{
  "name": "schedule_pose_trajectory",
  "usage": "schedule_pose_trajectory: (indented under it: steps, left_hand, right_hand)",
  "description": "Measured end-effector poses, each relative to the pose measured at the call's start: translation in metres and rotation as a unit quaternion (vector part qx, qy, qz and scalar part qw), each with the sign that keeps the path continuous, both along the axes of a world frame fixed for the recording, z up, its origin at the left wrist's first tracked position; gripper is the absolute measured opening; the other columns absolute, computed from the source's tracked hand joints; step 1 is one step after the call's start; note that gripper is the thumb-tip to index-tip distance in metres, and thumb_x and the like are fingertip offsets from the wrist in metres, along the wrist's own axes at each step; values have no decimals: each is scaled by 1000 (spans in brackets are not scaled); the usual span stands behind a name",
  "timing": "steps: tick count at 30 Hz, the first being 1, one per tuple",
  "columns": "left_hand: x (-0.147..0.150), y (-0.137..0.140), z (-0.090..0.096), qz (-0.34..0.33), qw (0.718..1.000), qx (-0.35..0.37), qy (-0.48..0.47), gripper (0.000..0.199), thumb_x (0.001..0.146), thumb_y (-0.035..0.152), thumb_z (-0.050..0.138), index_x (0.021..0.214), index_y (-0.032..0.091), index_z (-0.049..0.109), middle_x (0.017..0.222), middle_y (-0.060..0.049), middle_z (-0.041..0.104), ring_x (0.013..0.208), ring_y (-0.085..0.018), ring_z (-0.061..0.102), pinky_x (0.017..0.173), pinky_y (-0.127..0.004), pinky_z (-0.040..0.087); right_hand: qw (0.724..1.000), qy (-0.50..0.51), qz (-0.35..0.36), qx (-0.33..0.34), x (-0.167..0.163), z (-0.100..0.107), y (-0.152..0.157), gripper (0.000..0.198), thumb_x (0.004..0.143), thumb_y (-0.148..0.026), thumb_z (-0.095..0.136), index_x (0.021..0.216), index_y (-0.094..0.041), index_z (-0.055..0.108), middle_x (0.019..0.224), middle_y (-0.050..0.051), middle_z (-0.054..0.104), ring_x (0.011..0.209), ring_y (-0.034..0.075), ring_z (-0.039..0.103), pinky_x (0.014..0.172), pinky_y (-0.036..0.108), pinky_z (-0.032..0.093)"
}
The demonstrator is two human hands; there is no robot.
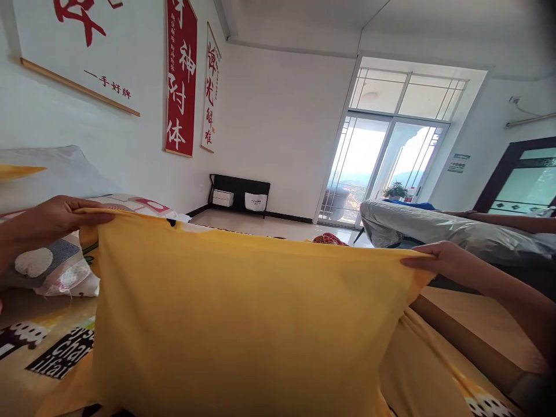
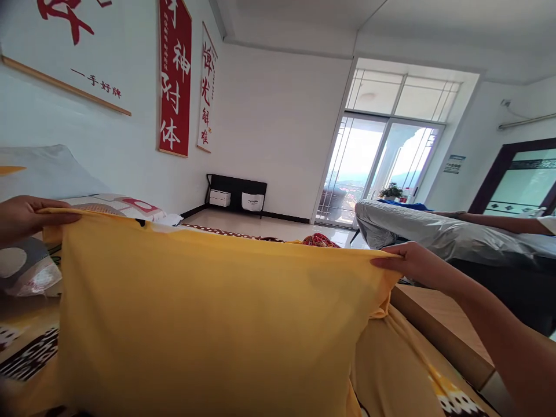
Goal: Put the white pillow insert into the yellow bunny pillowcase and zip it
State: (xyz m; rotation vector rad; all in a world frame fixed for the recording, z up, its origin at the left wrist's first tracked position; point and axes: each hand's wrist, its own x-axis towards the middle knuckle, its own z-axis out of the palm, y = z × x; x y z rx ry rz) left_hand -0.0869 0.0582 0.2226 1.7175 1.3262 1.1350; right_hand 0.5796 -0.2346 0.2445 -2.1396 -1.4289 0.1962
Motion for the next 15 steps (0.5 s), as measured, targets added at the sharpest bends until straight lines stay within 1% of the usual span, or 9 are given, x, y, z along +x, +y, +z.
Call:
schedule_pose_trajectory:
  steps: [3,5,7,8,10,12,13,14,15]
  left_hand:
    - [13,9,-13,-1,995,-2,-96,88,28,56,89,100,10,67,86,0,72,88,-21,60,81,-32,51]
    - [27,17,-18,16,988,30,-151,85,34,52,90,104,9,66,94,-1,71,87,-19,59,79,-29,51]
    - [45,25,-18,53,977,63,-196,81,43,47,89,109,8,64,103,-4,68,86,-16,58,78,-27,50]
    - [55,29,-16,74,975,79,-196,78,50,46,87,112,7,63,106,-5,67,86,-16,58,78,-26,49]
    - [75,38,-14,112,976,105,-156,68,65,45,79,117,5,60,114,-8,64,92,-18,57,82,-28,48]
    - [96,44,-18,162,971,148,-91,63,81,45,64,128,5,52,124,-13,59,106,-23,54,94,-34,43]
    - [107,46,-25,186,963,185,-56,64,86,44,57,135,4,45,132,-16,53,116,-26,50,100,-37,39]
    - [119,48,-37,203,952,228,-23,65,90,42,50,140,4,36,139,-18,46,125,-28,44,106,-40,34]
    - [132,49,-54,193,944,265,20,65,92,42,45,144,6,29,145,-20,39,132,-29,37,109,-42,29]
  right_hand:
    - [998,-31,-25,58,1,1,3,36,66,-51,71,72,-16,76,67,6,69,60,16,58,57,27,43]
    - [992,-32,-44,112,-3,1,11,36,67,-50,70,73,-15,76,67,6,69,58,16,57,56,28,41]
    - [980,-25,-100,168,-8,2,26,36,68,-46,69,78,-13,76,72,8,69,64,18,58,59,29,41]
    - [972,-26,-137,190,-10,2,36,37,69,-45,69,84,-12,76,76,9,70,69,19,59,61,30,42]
    - [956,-46,-206,203,-14,-2,61,43,75,-44,64,99,-10,74,85,13,70,80,24,60,68,34,42]
    - [939,-80,-258,211,-19,-19,90,51,81,-43,54,117,-9,66,101,19,68,96,31,59,78,42,42]
    - [931,-95,-272,225,-23,-35,105,55,83,-43,49,126,-10,59,114,22,64,106,34,56,84,47,40]
    - [928,-107,-269,235,-30,-56,120,60,85,-43,45,135,-11,50,128,24,57,116,36,51,90,52,37]
    - [922,-116,-262,261,-39,-82,134,65,86,-47,41,141,-12,41,138,24,48,123,37,46,93,55,35]
